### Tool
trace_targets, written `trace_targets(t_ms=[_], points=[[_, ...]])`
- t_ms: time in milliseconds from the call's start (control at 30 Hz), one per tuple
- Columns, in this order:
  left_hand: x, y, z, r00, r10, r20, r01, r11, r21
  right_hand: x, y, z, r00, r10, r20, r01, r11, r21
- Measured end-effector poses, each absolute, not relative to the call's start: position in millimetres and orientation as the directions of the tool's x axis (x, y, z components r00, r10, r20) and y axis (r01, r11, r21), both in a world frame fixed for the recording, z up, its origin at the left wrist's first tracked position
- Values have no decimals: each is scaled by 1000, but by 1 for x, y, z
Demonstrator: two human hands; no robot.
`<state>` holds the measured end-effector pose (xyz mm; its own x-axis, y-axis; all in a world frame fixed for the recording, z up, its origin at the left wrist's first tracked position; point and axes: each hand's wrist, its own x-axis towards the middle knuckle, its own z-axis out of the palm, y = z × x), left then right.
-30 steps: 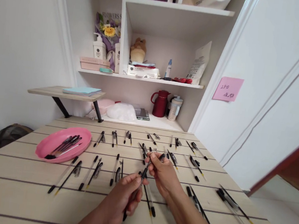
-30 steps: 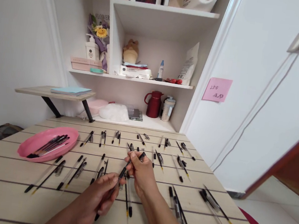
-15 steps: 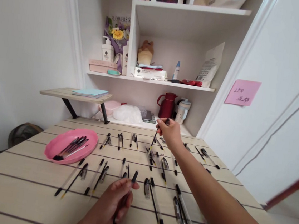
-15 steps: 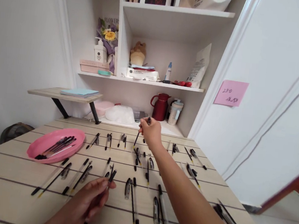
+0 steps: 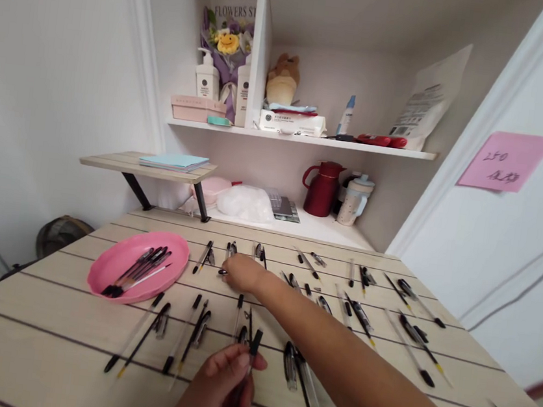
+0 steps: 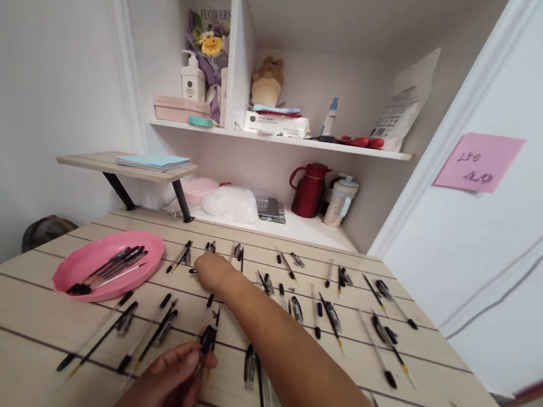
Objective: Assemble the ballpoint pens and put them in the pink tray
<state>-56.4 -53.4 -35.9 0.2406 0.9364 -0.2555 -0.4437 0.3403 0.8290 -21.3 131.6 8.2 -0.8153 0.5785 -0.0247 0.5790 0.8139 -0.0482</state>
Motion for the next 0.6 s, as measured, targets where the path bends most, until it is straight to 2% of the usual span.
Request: trace_targets(t_ms=[267,600], points=[[-54,-54,-34,296,920,-256,-432,368,824,-10,133,17,-825,563,-44,564,820,-92],[-52,-59,-32,269,916,-297,-431,391,814,27,137,11,-732,675,-88,680,731,-48]])
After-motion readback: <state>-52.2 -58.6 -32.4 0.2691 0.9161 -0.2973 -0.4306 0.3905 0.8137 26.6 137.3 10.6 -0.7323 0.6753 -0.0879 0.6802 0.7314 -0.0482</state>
